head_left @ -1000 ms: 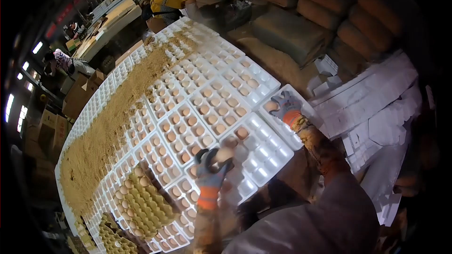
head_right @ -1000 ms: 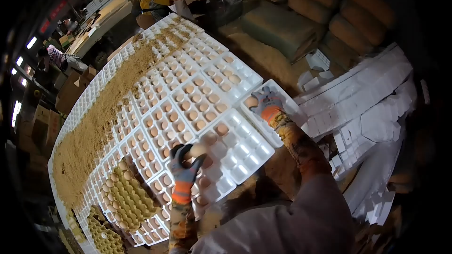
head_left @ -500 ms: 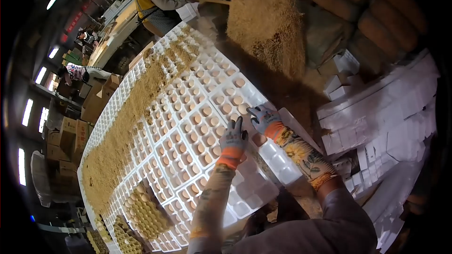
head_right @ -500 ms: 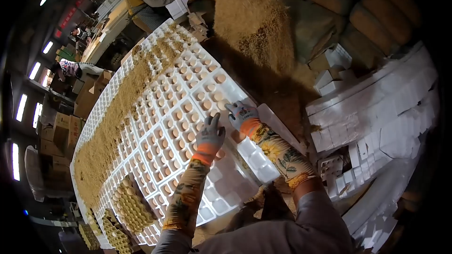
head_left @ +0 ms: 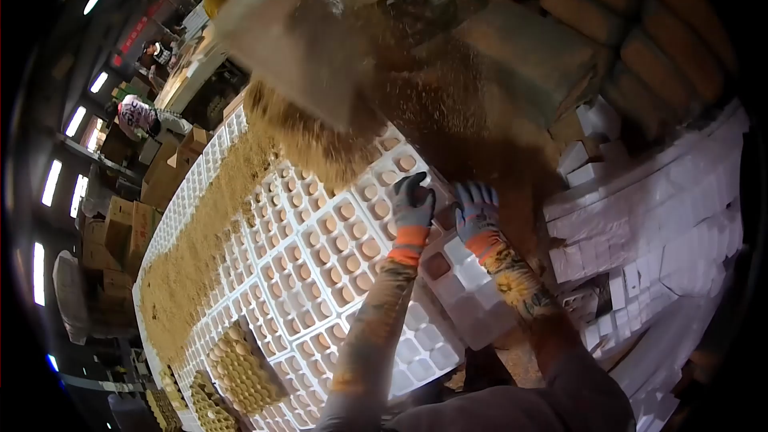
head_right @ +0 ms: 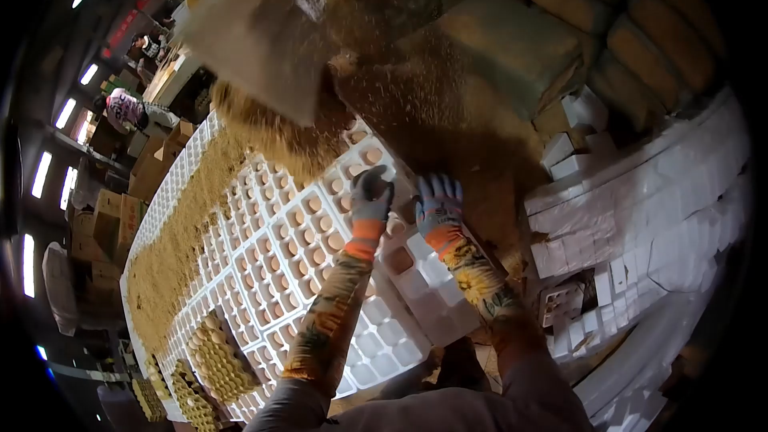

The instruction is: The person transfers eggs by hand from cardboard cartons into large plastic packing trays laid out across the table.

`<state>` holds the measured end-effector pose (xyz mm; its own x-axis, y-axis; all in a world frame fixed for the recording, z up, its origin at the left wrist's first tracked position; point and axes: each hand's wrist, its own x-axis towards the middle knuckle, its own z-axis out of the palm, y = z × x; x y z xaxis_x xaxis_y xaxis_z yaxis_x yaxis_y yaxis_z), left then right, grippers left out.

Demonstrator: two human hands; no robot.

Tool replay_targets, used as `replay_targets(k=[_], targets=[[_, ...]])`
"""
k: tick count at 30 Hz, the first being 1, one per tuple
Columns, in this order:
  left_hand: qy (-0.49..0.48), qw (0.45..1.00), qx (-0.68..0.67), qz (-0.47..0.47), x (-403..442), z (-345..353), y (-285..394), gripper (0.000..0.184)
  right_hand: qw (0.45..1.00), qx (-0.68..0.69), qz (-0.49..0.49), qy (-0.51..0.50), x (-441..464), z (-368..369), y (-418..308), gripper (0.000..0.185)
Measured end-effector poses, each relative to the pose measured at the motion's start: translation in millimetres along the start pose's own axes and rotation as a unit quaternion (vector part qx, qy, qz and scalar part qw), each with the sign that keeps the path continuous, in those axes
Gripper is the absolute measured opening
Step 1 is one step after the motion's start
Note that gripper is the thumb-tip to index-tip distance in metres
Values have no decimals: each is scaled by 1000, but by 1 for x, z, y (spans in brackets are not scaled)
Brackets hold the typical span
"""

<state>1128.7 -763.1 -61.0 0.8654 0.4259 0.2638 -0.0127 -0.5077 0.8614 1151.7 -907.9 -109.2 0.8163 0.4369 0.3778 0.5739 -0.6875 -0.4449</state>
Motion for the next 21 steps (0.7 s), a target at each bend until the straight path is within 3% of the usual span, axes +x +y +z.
replay_targets(k=[1,2,3,5,7,10,11,13,15,17,19,21], targets=[[-4,988,110,109,1,15,-26,39,994,-67,88,19,-5,-5,-3,47],[-89,973,195,91,0,26,-42,43,987,-49,139,-66,-9,-1,-4,51],[-172,943,278,71,-2,30,-43,48,988,-46,131,-69,-17,9,-8,51],[-62,948,283,135,-33,14,-36,53,975,13,209,-78,-26,34,-23,58],[-26,955,267,123,-60,-13,-26,52,982,-32,172,-73,-24,29,-33,64],[16,972,219,81,-124,-69,-15,51,986,11,145,84,-23,36,-31,56],[20,975,210,70,-146,-91,-9,50,982,99,136,83,-21,34,-28,50],[19,961,274,34,-198,-133,-5,47,952,248,177,-14,-17,34,-9,45],[54,955,292,26,-243,-181,-5,44,929,328,169,22,-17,43,5,41],[128,939,320,-9,-280,-233,-12,43,944,292,153,25,-18,60,29,37],[200,891,395,-103,-322,-284,-24,47,910,390,140,-1,-17,98,80,36],[256,870,397,-140,-352,-324,-28,48,963,217,148,-61,2,56,11,35]])
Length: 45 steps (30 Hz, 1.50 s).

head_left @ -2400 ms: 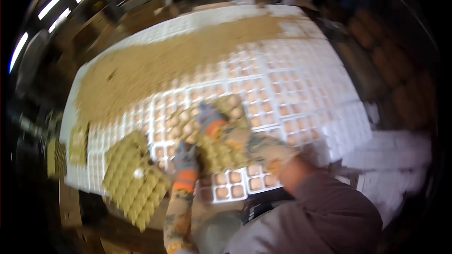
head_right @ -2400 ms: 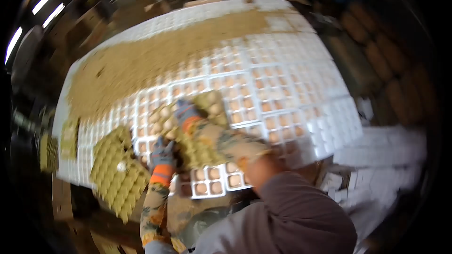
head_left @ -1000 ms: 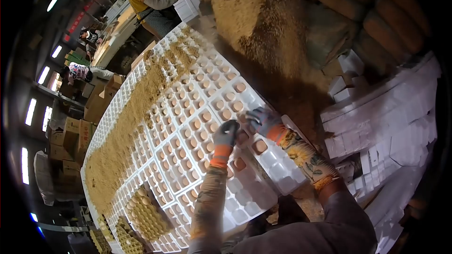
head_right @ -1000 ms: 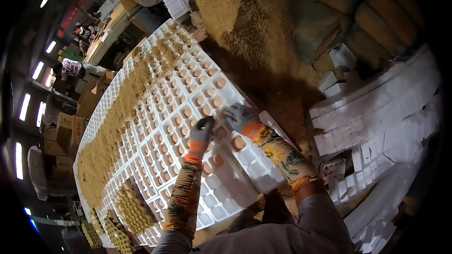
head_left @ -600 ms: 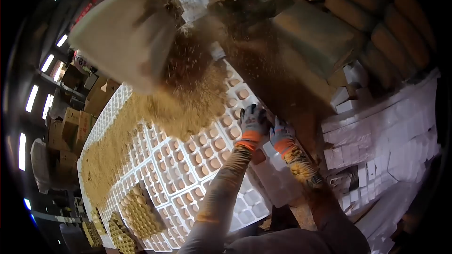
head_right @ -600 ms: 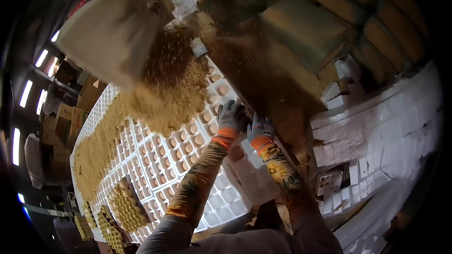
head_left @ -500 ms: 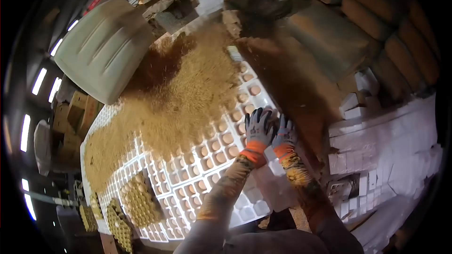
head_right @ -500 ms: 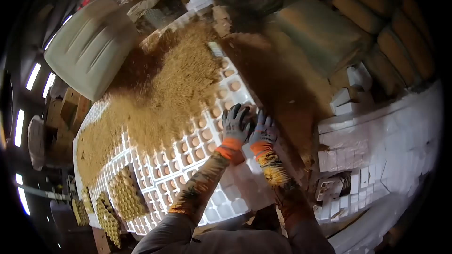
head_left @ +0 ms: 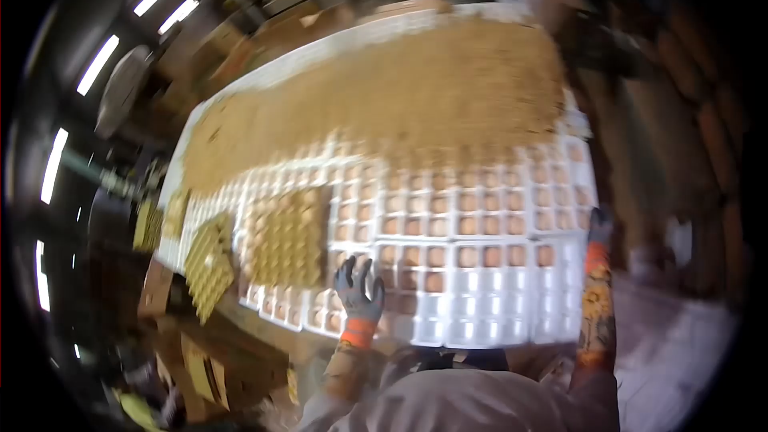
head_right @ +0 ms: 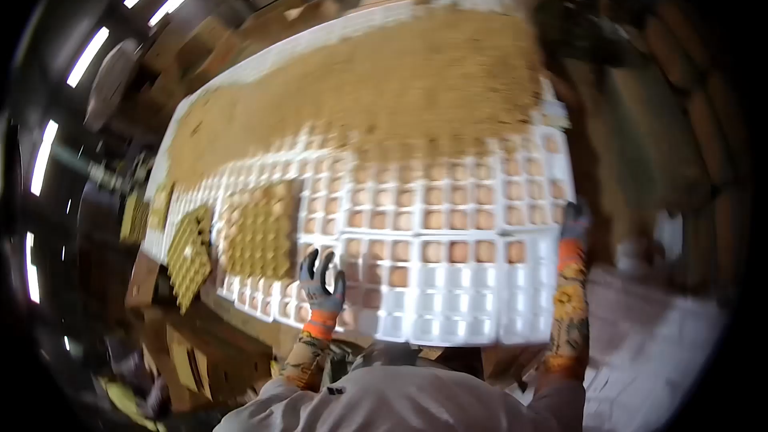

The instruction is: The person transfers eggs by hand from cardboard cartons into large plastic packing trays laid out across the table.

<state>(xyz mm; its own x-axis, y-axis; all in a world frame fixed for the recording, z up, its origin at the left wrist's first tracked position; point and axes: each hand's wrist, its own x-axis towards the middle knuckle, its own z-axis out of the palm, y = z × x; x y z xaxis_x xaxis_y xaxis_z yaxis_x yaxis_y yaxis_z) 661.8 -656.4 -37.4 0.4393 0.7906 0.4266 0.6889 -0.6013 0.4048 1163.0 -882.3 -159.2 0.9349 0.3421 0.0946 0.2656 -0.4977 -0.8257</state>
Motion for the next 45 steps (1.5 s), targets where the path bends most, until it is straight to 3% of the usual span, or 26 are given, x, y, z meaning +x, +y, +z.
replay_targets(k=[2,4,7,9,10,14,18,21,22,23,24,25,26,28,29,30,32,35,36,38,40,41,42,43,44,45], targets=[[96,989,77,-77,-1,-19,-46,53,978,50,-83,184,-2,20,-3,38],[131,957,192,-174,1,-45,-96,64,950,259,-148,91,-22,59,-70,33],[107,938,193,-266,14,-61,-163,66,961,16,-233,-150,-112,135,-226,35],[130,944,201,-227,24,-67,-205,59,905,124,-193,-357,-169,205,-296,36],[134,942,198,-234,33,-75,-223,59,870,119,-302,-370,-188,250,-317,30],[-33,948,161,-271,110,-86,-286,60,821,-37,-524,-224,-266,403,-460,40],[-169,931,141,-289,147,-79,-314,57,783,-229,-491,-305,-269,484,-492,47],[-28,957,-64,-281,133,-84,-347,46,811,-68,-445,-374,-246,458,-496,43],[117,911,-324,-227,127,-78,-361,39,840,64,-161,-514,-238,445,-499,37],[109,804,-516,-276,135,-104,-355,33,821,166,-201,-508,-223,447,-492,28],[92,656,-679,-317,138,-131,-346,28,795,267,-113,-533,-221,454,-482,22],[140,882,-444,-75,143,-113,-362,28,757,363,-21,-543,-224,453,-486,16],[101,855,-497,-106,144,-102,-378,23,759,363,-19,-540,-238,461,-493,16],[-78,791,-466,-389,170,-111,-369,21,831,-16,-163,-532,-258,481,-527,32],[-90,969,-132,-187,176,-86,-376,22,825,-110,-360,-420,-276,491,-528,33],[-136,985,40,-95,182,-99,-350,29,770,-201,-534,-286,-294,503,-522,34],[-203,969,138,34,183,-86,-351,33,727,-302,-534,-308,-293,519,-520,36],[-262,961,92,22,192,-89,-360,36,812,77,-236,-527,-261,489,-508,46],[-157,981,52,98,187,-94,-368,29,784,241,-112,-561,-255,452,-514,46],[-170,928,-307,-125,185,-105,-379,44,710,360,79,-600,-230,397,-497,48],[-145,732,-582,-324,197,-138,-369,50,785,287,-44,-548,-218,363,-476,45],[-140,755,-580,-271,197,-129,-378,52,834,170,-74,-519,-222,347,-477,41],[-132,776,-578,-215,198,-111,-392,53,855,-32,-314,-411,-225,346,-466,43],[-91,949,-300,-25,205,-89,-408,54,839,-147,-357,-384,-234,347,-469,49],[-130,985,-114,13,214,-85,-399,53,811,-263,-389,-350,-246,350,-475,54],[-165,986,30,3,223,-94,-371,48,849,-122,-344,-383,-244,390,-427,53]])
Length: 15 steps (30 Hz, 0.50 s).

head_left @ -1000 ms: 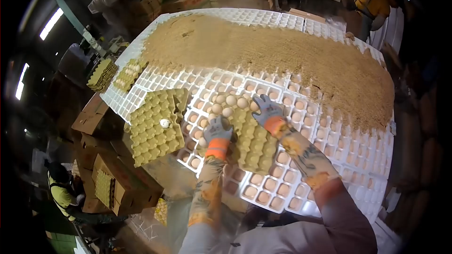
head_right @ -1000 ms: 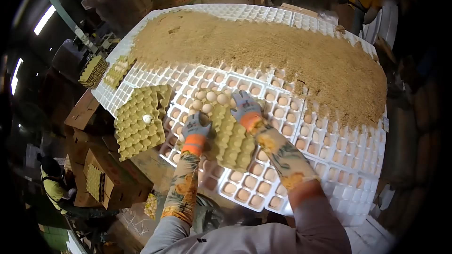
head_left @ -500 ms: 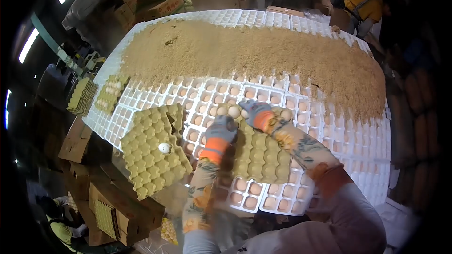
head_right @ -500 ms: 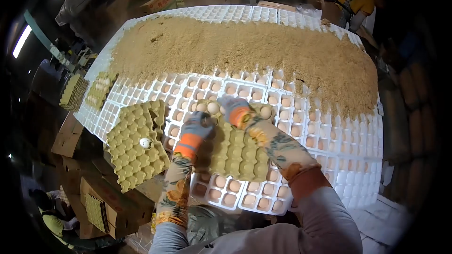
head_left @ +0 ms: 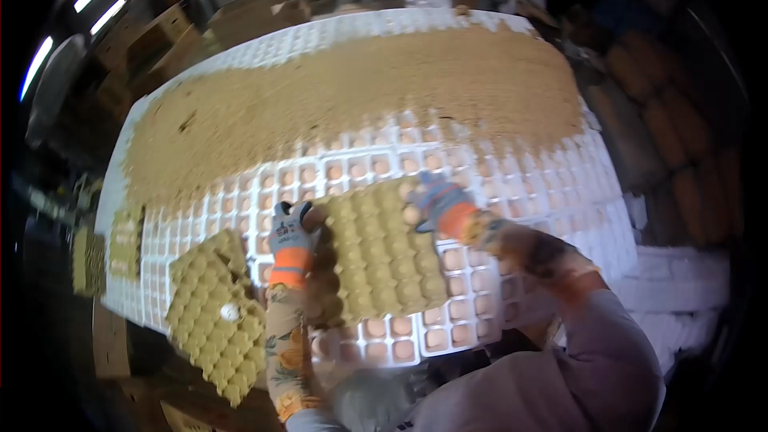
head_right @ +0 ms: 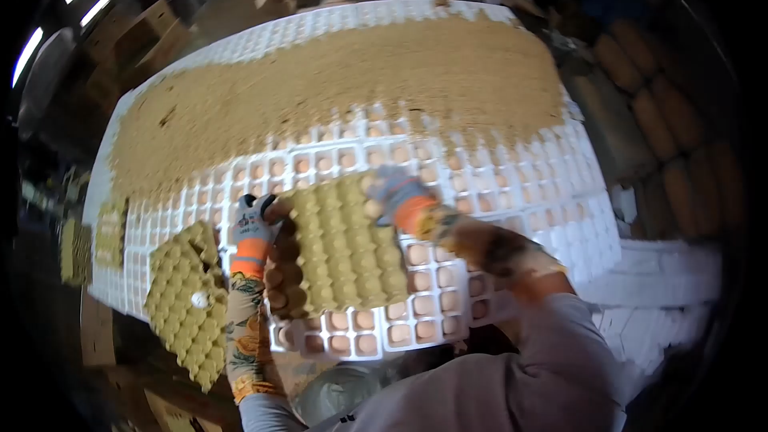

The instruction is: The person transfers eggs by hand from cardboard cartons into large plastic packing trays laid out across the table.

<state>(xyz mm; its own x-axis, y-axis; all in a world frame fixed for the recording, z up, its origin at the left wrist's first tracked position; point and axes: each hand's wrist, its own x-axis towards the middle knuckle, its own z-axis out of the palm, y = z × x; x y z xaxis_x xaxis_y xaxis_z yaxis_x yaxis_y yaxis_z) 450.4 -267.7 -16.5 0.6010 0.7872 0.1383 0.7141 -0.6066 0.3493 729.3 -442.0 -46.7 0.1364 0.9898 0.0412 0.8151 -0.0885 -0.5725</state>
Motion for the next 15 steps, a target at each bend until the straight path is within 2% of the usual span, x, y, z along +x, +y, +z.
replay_targets(k=[1,2,4,5,7,8,9,10,11,12,15], targets=[[-27,989,141,-25,7,-8,28,43,976,-201,-6,-85,11,10,-7,49],[-33,985,171,5,18,7,28,42,907,-386,-44,-163,22,19,-14,46],[-13,977,211,36,46,64,-37,41,883,-460,-38,-85,31,56,22,39],[11,974,222,31,62,96,-64,43,948,-305,31,-87,8,-3,-27,38],[-108,966,232,44,58,42,-18,40,992,-89,86,38,-28,-43,-25,40],[-41,986,160,3,56,61,-44,36,986,1,163,19,-51,-86,-36,48],[-39,989,139,8,56,55,-39,35,980,101,131,114,-70,-75,8,54],[-36,992,118,14,55,48,-33,34,957,196,188,100,-96,-107,15,61],[-93,982,151,65,45,11,-1,34,930,252,241,120,-119,-110,55,64],[-70,985,148,50,45,11,1,37,914,214,307,155,-155,-141,63,66],[-2,996,75,-45,33,8,4,42,854,134,409,293,-256,-175,191,60]])
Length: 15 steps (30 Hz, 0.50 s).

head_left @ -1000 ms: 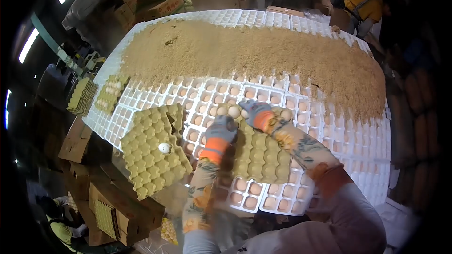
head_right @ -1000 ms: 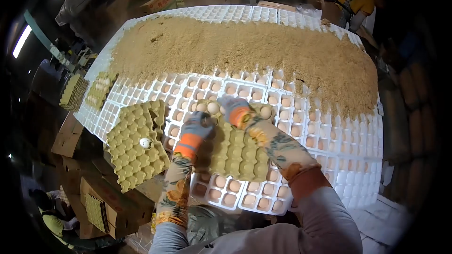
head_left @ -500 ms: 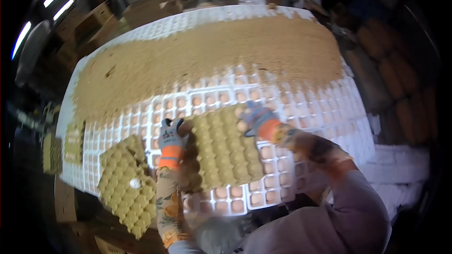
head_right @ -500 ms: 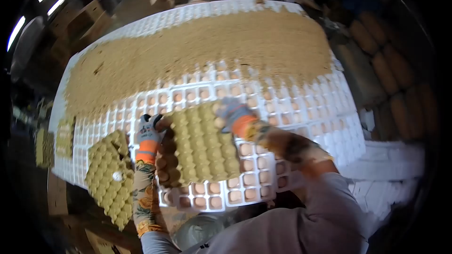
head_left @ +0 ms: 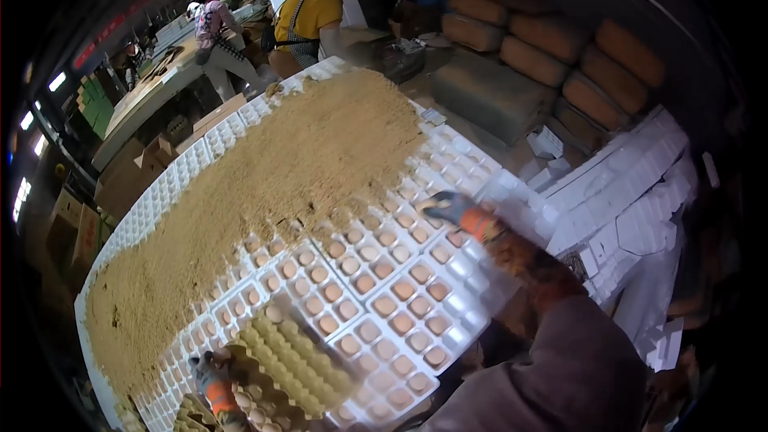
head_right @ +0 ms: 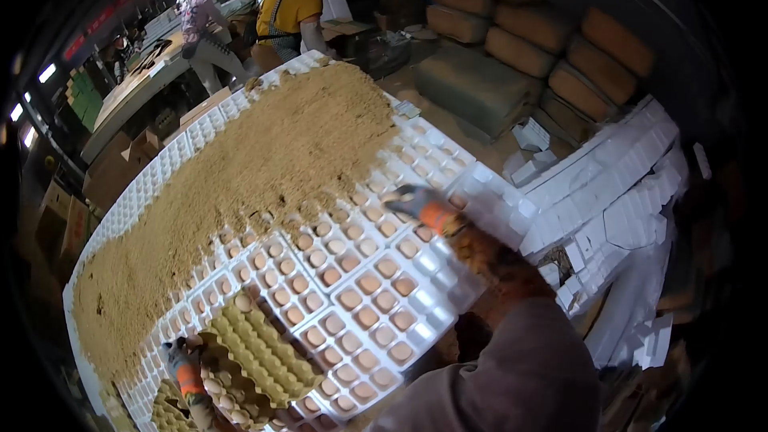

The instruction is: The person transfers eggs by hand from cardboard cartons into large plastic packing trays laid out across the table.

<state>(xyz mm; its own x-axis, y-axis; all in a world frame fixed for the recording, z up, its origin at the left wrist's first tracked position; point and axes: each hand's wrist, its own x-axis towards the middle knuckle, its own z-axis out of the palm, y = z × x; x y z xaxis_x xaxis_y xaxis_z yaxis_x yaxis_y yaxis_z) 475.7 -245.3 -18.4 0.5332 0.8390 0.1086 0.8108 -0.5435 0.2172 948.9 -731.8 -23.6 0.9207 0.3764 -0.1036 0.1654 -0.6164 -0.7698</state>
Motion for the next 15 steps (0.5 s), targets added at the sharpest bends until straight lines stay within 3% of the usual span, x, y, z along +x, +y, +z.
replay_targets(k=[1,2,3,4,6,9,10,11,13,14,15], targets=[[-9,997,-69,-46,-8,-10,19,45,998,15,27,48,21,-30,33,59],[28,996,-81,-26,-26,-29,60,47,999,-1,9,52,32,-70,41,56],[58,979,-194,-35,-32,-8,65,47,985,-110,-31,132,47,-93,56,53],[88,948,-303,-44,-39,15,70,47,970,-195,-17,142,76,-107,79,56],[45,922,-379,-67,-67,39,131,46,954,-253,56,153,114,-129,80,60],[-80,885,-452,-80,-124,49,285,45,947,-306,9,97,175,-132,98,57],[-87,880,-467,-26,-138,66,326,44,943,-323,-6,76,192,-131,103,56],[-160,841,-507,-102,-151,79,361,43,938,-343,-18,53,199,-130,105,54],[-176,873,-453,33,-171,95,430,44,933,-359,-17,14,200,-138,133,51],[-188,847,-488,90,-177,89,475,46,962,-270,-38,11,200,-146,146,50],[-188,879,-416,140,-182,85,509,48,982,-178,-61,13,202,-154,157,50]])
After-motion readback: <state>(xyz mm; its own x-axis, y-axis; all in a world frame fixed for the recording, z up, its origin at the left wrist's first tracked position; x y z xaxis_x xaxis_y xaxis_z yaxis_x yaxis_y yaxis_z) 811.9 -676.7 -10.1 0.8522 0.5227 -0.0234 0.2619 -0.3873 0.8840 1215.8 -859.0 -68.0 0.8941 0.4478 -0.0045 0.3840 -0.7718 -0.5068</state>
